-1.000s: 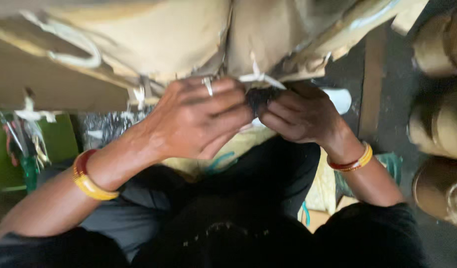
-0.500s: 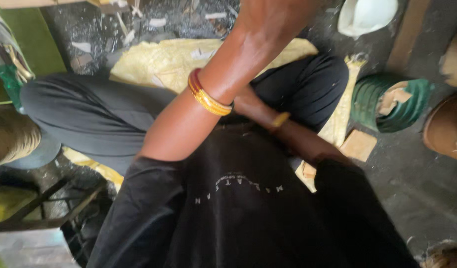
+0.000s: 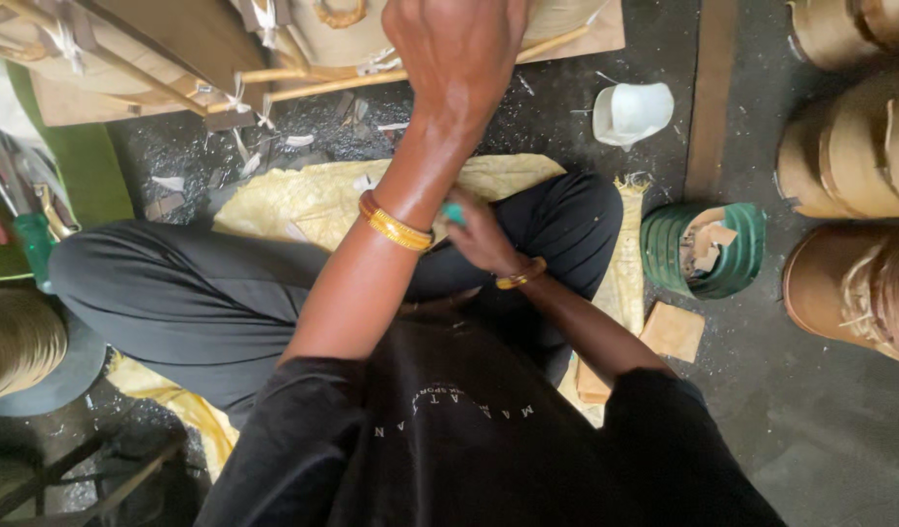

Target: The person sits on the floor and repeatedly ties white straps around cylindrical wooden objects using both hands. They use pliers to cut excess strap material after securing each knot.

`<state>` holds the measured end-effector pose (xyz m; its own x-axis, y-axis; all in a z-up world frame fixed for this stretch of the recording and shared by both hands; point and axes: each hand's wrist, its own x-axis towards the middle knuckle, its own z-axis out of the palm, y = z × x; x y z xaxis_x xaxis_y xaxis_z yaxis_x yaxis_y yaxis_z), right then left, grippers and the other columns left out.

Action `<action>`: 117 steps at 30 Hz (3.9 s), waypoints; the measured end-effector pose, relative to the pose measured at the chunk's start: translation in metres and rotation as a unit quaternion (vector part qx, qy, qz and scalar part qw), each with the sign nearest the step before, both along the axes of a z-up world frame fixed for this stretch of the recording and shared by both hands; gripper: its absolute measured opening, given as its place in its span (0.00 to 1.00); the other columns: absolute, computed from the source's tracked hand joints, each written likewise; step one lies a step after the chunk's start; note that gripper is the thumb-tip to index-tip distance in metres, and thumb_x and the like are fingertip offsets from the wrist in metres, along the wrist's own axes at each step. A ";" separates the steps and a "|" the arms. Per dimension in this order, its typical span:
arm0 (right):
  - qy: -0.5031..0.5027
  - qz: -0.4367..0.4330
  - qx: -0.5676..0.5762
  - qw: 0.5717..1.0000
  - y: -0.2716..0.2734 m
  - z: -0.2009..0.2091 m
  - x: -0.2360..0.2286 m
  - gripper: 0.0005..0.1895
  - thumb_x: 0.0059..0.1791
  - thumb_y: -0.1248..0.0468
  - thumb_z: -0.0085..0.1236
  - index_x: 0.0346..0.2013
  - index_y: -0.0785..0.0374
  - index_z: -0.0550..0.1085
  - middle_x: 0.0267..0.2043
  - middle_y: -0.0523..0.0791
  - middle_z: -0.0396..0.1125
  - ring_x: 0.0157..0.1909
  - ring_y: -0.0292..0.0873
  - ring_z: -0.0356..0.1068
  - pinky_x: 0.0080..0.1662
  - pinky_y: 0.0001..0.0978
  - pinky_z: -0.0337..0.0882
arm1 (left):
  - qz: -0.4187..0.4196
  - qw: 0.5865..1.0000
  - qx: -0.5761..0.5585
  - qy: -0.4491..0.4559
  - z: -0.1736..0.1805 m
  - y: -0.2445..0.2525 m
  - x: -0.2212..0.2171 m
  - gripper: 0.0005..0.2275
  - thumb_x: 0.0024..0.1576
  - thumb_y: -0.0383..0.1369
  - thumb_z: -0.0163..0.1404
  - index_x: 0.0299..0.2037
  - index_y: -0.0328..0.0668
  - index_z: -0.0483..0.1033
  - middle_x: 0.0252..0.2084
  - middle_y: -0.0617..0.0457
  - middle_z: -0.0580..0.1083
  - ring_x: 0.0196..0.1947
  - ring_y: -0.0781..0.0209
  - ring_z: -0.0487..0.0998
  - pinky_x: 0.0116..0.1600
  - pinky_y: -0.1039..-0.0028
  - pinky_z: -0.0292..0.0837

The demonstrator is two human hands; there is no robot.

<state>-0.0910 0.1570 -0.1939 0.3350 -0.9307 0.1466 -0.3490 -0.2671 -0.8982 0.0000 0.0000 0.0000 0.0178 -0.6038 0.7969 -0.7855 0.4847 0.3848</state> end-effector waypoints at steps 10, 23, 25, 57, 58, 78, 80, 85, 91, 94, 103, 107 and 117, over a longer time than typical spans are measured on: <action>0.078 -0.074 0.039 0.993 -0.053 0.145 -0.098 0.07 0.59 0.65 0.53 0.47 0.67 0.71 0.37 0.45 0.71 0.41 0.41 0.72 0.46 0.34 0.71 | 0.023 0.999 0.002 -0.036 0.029 0.028 0.009 0.08 0.60 0.28 0.57 0.33 0.37 0.71 0.27 0.45 0.69 0.25 0.48 0.72 0.32 0.60 0.66; 0.165 0.017 -0.095 0.981 -0.123 0.239 -0.068 0.13 0.60 0.61 0.56 0.53 0.68 0.69 0.43 0.58 0.70 0.48 0.64 0.70 0.48 0.49 0.68 | -0.113 0.941 0.196 0.250 0.048 0.029 0.025 0.07 0.63 0.30 0.54 0.36 0.34 0.80 0.22 0.51 0.76 0.20 0.62 0.76 0.29 0.70 0.68; 0.192 0.011 -0.106 0.976 -0.131 0.240 -0.065 0.14 0.60 0.60 0.57 0.52 0.69 0.68 0.41 0.59 0.68 0.46 0.66 0.69 0.47 0.50 0.67 | -0.199 0.889 0.241 0.336 0.046 0.019 0.030 0.08 0.63 0.30 0.54 0.36 0.32 0.81 0.23 0.53 0.76 0.21 0.69 0.74 0.28 0.74 0.66; 0.177 0.068 -0.094 0.977 -0.141 0.251 -0.052 0.16 0.60 0.66 0.56 0.60 0.67 0.66 0.49 0.55 0.70 0.53 0.56 0.71 0.56 0.45 0.69 | -0.445 0.348 0.530 0.632 0.025 -0.010 0.065 0.07 0.63 0.30 0.52 0.40 0.31 0.77 0.21 0.64 0.65 0.14 0.77 0.52 0.27 0.82 0.61; 0.167 0.066 -0.098 0.979 -0.143 0.247 -0.053 0.16 0.60 0.66 0.56 0.60 0.67 0.67 0.47 0.53 0.70 0.50 0.54 0.71 0.54 0.44 0.70 | -0.432 0.358 0.532 0.634 0.025 -0.011 0.064 0.07 0.63 0.30 0.52 0.40 0.31 0.77 0.21 0.64 0.64 0.14 0.77 0.52 0.26 0.82 0.61; 0.159 0.142 0.035 0.976 0.004 0.147 -0.036 0.27 0.50 0.50 0.59 0.53 0.68 0.71 0.51 0.55 0.70 0.53 0.53 0.70 0.53 0.43 0.70 | -0.360 0.546 0.529 0.541 -0.029 0.119 0.122 0.05 0.58 0.21 0.51 0.43 0.36 0.73 0.41 0.45 0.80 0.39 0.57 0.85 0.47 0.68 0.86; -0.127 0.082 0.116 0.982 -0.003 0.145 -0.021 0.26 0.55 0.57 0.57 0.63 0.68 0.64 0.60 0.49 0.65 0.60 0.43 0.65 0.59 0.37 0.67 | -0.395 0.590 0.501 0.494 -0.038 0.122 0.115 0.04 0.62 0.20 0.51 0.44 0.34 0.73 0.45 0.45 0.80 0.46 0.58 0.84 0.51 0.71 0.82; -0.311 -0.068 0.195 0.928 -0.012 0.107 0.019 0.11 0.59 0.66 0.51 0.51 0.70 0.77 0.33 0.44 0.71 0.35 0.34 0.67 0.41 0.27 0.67 | -0.293 0.763 0.434 0.378 -0.060 0.099 0.129 0.06 0.62 0.19 0.51 0.46 0.36 0.75 0.45 0.45 0.80 0.45 0.59 0.84 0.47 0.69 0.83; -0.378 -0.298 0.144 0.864 -0.052 0.034 -0.016 0.10 0.54 0.65 0.55 0.44 0.68 0.79 0.31 0.45 0.75 0.21 0.30 0.61 0.25 0.22 0.58 | -0.029 0.865 0.460 -0.197 -0.073 0.073 0.159 0.08 0.60 0.30 0.54 0.48 0.47 0.81 0.41 0.40 0.79 0.38 0.42 0.81 0.42 0.57 0.76; -0.393 -0.370 0.157 0.827 -0.092 0.015 -0.030 0.09 0.53 0.64 0.59 0.43 0.68 0.79 0.31 0.42 0.74 0.20 0.27 0.57 0.22 0.20 0.52 | -0.084 0.910 0.344 -0.215 -0.082 0.062 0.132 0.11 0.57 0.28 0.51 0.50 0.42 0.79 0.46 0.41 0.78 0.36 0.42 0.81 0.38 0.57 0.77; -0.508 -0.235 0.149 0.815 -0.168 -0.005 0.011 0.11 0.55 0.59 0.63 0.44 0.66 0.78 0.24 0.34 0.59 0.21 0.26 0.51 0.22 0.20 0.48 | -0.086 0.953 0.183 -0.226 -0.103 -0.014 0.073 0.20 0.59 0.26 0.47 0.62 0.39 0.72 0.47 0.39 0.76 0.39 0.40 0.81 0.39 0.56 0.76; -0.528 -0.271 0.141 0.793 -0.166 -0.005 0.032 0.10 0.55 0.60 0.59 0.46 0.63 0.77 0.26 0.34 0.62 0.20 0.26 0.51 0.22 0.20 0.49 | -0.118 0.944 0.247 -0.185 -0.111 -0.012 0.077 0.17 0.59 0.24 0.46 0.59 0.39 0.74 0.44 0.38 0.76 0.37 0.38 0.80 0.38 0.55 0.75; -0.536 -0.208 0.168 0.801 -0.170 -0.008 0.011 0.13 0.58 0.59 0.50 0.53 0.62 0.74 0.26 0.36 0.60 0.23 0.26 0.56 0.21 0.19 0.51 | -0.023 0.927 0.178 -0.329 -0.088 -0.006 0.069 0.13 0.54 0.24 0.48 0.49 0.33 0.79 0.39 0.41 0.77 0.27 0.49 0.81 0.26 0.64 0.73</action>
<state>-0.0803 -0.0132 -0.2020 -0.1642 -0.9766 -0.1390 0.6739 -0.0081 -0.7388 0.0691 -0.0056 -0.0881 -0.4329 -0.8190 0.3765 -0.8891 0.4569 -0.0283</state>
